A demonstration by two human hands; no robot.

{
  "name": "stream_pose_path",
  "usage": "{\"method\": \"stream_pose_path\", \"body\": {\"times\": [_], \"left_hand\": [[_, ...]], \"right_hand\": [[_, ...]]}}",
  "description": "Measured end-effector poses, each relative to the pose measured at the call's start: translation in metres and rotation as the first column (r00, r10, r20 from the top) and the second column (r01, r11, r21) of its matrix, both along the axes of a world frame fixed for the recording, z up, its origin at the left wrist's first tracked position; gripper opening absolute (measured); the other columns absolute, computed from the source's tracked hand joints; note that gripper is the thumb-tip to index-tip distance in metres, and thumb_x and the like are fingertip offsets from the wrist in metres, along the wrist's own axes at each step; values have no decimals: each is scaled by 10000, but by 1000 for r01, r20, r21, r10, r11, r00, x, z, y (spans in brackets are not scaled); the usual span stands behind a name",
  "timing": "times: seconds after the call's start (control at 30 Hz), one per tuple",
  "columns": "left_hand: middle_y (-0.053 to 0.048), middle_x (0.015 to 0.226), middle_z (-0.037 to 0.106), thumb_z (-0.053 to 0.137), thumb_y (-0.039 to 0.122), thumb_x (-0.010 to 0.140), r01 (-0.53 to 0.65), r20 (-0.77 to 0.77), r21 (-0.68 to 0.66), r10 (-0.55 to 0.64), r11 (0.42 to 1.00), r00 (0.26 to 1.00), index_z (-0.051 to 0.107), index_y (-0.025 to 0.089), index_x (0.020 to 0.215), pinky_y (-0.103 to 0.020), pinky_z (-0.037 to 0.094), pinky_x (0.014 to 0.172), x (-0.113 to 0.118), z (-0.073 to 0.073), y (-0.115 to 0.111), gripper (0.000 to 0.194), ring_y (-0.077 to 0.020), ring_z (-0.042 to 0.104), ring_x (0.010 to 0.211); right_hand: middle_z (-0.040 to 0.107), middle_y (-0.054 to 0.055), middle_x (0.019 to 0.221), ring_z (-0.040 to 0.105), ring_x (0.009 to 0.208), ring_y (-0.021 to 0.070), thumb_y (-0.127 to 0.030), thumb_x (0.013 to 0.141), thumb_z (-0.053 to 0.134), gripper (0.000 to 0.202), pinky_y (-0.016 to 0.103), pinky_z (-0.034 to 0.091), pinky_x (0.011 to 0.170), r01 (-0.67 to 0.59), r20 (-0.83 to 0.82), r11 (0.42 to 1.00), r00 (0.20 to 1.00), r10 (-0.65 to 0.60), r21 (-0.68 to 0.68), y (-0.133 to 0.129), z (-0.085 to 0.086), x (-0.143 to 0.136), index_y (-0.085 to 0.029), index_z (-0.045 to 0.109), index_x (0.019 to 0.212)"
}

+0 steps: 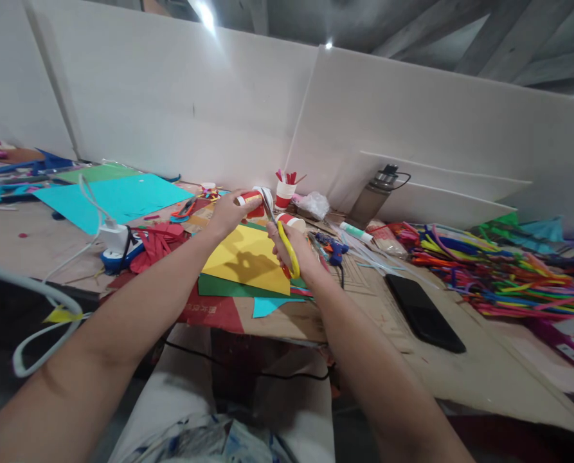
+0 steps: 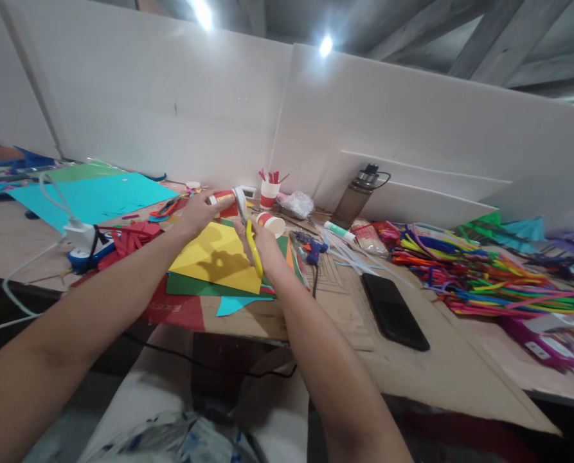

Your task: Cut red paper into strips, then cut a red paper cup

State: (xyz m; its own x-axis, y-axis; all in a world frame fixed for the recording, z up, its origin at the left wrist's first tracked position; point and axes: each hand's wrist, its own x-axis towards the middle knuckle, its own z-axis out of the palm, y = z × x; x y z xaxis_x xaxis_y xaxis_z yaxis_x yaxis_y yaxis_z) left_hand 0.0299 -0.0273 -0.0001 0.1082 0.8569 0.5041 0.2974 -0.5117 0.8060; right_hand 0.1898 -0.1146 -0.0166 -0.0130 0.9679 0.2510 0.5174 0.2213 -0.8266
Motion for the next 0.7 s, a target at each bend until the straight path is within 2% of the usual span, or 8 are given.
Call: {"method": "stream_pose_path", "body": {"times": [0.17,0.37,0.53,0.7], "left_hand": [[-73,855,684,668,505,752,33,49,-43,-31,999,998,709,170,1043,-249,427,546,0,3,-3,446,-136,575,610],[-62,834,674,736,448,703,52,115,-58,-45,997,992,725,177,999,-244,432,574,-1,6,-4,402,-145,574,651],[-68,889,688,708,438,731,64,103,-45,-59,997,993,725,177,1015,-234,432,561,-2,4,-2,386,-136,572,645],[-75,935,691,719,429,721,83,121,-53,-76,995,990,716,169,1017,-246,476,614,-1,3,-1,394,-155,611,716]], "right_hand": [[504,-22,545,451,410,71,-616,862,495,437,163,360,380,20,-15,999,1000,-21,-43,-2,4,-2,-185,516,791],[474,-38,540,422,376,63,-591,904,434,417,157,347,350,34,-76,994,996,-42,-103,-6,6,-4,-190,518,826],[473,-36,536,427,372,62,-573,905,450,406,152,353,347,47,-70,994,996,-55,-103,-8,8,-5,-185,533,823],[474,-32,532,438,375,69,-572,897,469,406,162,361,344,44,-85,992,995,-55,-118,-4,6,-4,-179,554,840]]}}
